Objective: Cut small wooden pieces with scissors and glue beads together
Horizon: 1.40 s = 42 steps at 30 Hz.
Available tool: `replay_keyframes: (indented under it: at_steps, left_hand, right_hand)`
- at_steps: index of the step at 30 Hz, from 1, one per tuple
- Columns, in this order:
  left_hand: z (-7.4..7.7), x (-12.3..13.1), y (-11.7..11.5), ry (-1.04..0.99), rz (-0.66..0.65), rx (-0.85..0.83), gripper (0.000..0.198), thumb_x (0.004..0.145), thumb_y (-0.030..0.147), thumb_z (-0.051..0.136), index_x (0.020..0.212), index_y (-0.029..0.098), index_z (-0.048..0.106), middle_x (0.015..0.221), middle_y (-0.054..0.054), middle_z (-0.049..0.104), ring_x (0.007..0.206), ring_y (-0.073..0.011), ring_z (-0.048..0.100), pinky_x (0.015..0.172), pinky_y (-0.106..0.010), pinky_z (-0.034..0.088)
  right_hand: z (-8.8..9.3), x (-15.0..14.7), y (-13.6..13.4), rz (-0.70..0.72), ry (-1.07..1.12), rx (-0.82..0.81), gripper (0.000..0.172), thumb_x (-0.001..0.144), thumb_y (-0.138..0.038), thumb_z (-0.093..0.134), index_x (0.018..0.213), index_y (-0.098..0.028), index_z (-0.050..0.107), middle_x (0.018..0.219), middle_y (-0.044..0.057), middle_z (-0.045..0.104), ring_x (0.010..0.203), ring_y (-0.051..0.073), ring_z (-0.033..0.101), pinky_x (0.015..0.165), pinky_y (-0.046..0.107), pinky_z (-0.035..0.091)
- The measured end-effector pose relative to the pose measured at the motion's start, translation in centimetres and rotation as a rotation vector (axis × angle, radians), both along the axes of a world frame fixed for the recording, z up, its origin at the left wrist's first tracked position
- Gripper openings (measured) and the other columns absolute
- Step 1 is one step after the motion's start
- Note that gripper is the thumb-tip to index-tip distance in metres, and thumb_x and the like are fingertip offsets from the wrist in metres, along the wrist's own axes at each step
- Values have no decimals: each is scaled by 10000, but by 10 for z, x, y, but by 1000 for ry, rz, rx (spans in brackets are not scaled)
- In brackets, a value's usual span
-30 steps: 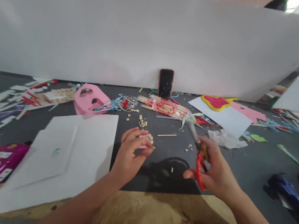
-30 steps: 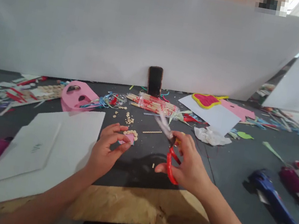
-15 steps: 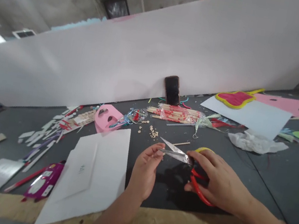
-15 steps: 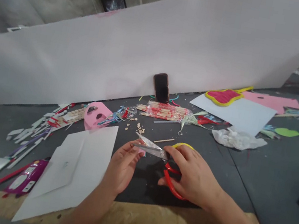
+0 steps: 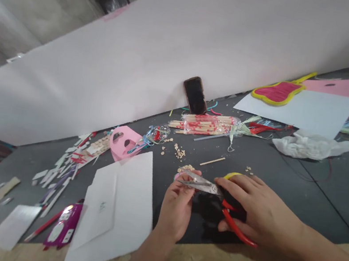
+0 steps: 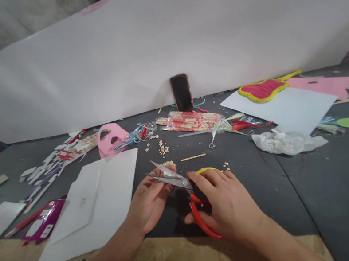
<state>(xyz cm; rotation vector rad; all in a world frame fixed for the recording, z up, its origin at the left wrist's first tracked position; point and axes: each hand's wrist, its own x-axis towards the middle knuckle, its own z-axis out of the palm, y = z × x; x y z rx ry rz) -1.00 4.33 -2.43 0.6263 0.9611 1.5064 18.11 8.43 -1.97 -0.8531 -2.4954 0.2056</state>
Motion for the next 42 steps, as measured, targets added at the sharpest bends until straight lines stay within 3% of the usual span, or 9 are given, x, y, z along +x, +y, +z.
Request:
replay_keyframes:
  at_steps: [5, 13, 22, 28, 35, 42]
  left_hand:
    - [4, 0, -1, -21, -49, -26, 195, 731, 273, 722, 913, 201, 719, 972, -37, 671, 806, -129, 599, 749, -237, 451]
    - [-12, -9, -3, 300, 20, 92, 173, 813, 312, 647, 962, 237, 692, 1144, -37, 598, 1079, -186, 515, 959, -305, 368]
    - [-16, -8, -5, 412, 36, 121, 160, 813, 334, 644, 904, 210, 687, 1101, -62, 614, 1175, -225, 474, 1043, -367, 302]
    - [-9, -5, -6, 394, 60, 131, 150, 773, 315, 689, 878, 207, 696, 1129, -62, 590, 1144, -225, 500, 998, -342, 369]
    - [-12, -8, -6, 409, 67, 231, 62, 803, 252, 657, 823, 224, 708, 1096, -58, 598, 1165, -239, 493, 1055, -427, 313]
    - [-8, -9, -7, 370, 22, 176, 99, 799, 280, 660, 752, 205, 703, 1104, -59, 599, 1194, -244, 466, 1071, -412, 277]
  right_hand:
    - [-1, 0, -2, 21, 24, -45, 629, 743, -496, 655, 1262, -171, 511, 1061, 127, 626, 903, 242, 609, 771, 370, 458]
    - [-4, 0, -1, 51, 54, -79, 719, 717, -550, 677, 1280, -144, 490, 1063, 132, 616, 898, 226, 616, 745, 317, 506]
    - [-6, 4, 0, 30, 27, 76, 478, 846, -431, 578, 1225, -140, 562, 968, 105, 665, 811, 204, 655, 659, 288, 518]
    - [-1, 2, -3, 19, 25, -4, 422, 875, -402, 539, 1222, -161, 555, 943, 85, 670, 769, 178, 655, 631, 262, 502]
    - [4, 0, -6, 9, 1, -85, 594, 768, -512, 623, 1239, -165, 523, 995, 116, 621, 809, 222, 621, 678, 332, 499]
    - [5, 2, -5, 30, -3, -116, 651, 748, -582, 615, 1227, -148, 533, 995, 132, 615, 858, 244, 599, 721, 365, 496]
